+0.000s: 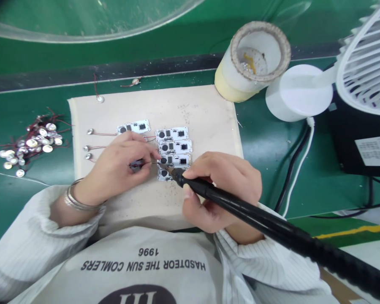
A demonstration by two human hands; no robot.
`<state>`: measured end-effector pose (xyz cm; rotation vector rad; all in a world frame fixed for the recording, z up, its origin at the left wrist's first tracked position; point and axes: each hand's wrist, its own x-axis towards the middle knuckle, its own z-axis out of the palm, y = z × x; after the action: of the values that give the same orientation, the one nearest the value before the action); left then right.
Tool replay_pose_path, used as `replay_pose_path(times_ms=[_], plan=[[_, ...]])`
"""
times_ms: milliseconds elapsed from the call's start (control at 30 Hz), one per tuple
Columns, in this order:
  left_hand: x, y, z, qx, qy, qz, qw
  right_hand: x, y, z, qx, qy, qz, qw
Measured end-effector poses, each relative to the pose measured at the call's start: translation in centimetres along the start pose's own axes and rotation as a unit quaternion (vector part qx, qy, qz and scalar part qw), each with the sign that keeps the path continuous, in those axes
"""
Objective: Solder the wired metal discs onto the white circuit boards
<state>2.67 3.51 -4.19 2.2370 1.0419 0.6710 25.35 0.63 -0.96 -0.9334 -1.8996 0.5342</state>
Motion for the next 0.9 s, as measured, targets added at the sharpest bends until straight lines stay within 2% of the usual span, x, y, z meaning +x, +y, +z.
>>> replay_pose_path(times_ms=[133, 333, 500, 600, 900], plan=[[0.01, 0.01, 0.01, 0.003, 0.001, 0.001, 1.000, -0.03, 0.00, 0.09, -0.017, 0.008, -0.015, 1.000], [0.02, 0.06, 0.00, 0.004, 0.000, -0.002, 1.000, 0.00, -0.28, 0.20, -0.032, -0.011, 0.017, 0.999], [0.02, 0.04, 0.05, 0.004, 0.004, 0.000, 1.000, 0.20, -0.13, 0.21, -0.028, 0.004, -0.020, 0.999], [0.05, 0.05, 0.06, 0.003, 0.003, 0.000, 1.000, 0.26, -0.09, 0.26, -0.025, -0.007, -0.015, 1.000], [0.05, 0.09, 0.09, 0.005, 0.004, -0.004, 1.000, 0.05, -0.21, 0.84, -0.023, 0.036, -0.011, 0.999]])
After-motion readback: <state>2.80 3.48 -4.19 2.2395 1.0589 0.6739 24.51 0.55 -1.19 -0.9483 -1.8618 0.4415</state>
